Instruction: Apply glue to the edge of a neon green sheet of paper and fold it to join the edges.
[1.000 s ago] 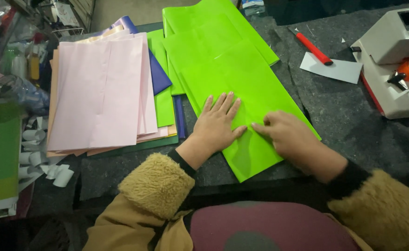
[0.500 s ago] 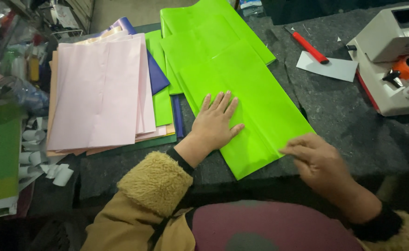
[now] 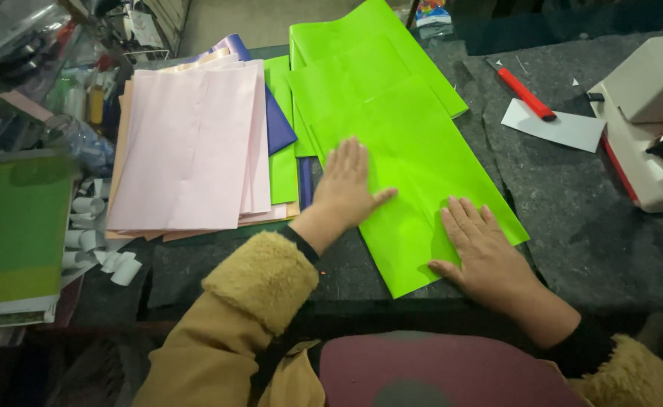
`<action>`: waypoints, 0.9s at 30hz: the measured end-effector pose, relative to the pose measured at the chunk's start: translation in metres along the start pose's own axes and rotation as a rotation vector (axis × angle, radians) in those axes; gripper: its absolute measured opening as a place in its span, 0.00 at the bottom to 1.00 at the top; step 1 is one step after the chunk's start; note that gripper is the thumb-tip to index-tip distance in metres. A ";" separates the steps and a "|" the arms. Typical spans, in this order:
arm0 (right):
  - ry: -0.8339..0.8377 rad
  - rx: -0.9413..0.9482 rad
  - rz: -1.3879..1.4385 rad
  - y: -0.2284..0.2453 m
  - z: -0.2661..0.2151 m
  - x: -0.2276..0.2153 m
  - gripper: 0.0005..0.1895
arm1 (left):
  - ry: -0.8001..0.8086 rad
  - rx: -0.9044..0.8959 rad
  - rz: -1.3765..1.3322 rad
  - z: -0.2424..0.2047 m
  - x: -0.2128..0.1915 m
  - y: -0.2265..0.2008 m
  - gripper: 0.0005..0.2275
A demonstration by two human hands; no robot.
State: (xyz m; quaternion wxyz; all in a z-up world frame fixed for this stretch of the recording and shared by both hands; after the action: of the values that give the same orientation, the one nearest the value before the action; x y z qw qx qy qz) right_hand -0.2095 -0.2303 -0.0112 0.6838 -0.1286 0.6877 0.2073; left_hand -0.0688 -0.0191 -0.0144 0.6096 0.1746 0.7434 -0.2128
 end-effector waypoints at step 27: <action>0.069 0.441 0.579 -0.038 -0.009 -0.043 0.31 | 0.047 0.606 -0.345 -0.160 -0.013 -0.082 0.36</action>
State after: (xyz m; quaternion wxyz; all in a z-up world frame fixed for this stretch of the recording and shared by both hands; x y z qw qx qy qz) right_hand -0.1985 -0.2720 0.0268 0.5846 0.2152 0.7464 0.2344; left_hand -0.2418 -0.0041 0.0336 0.4680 0.2242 0.6787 -0.5197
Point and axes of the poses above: each hand's wrist, its own z-axis towards the middle knuckle, its own x-axis out of the palm, y = z × x, the point moved 5 cm from there along z, towards the middle knuckle, and after that the axes turned 8 degrees about y, right-handed, at the moved point
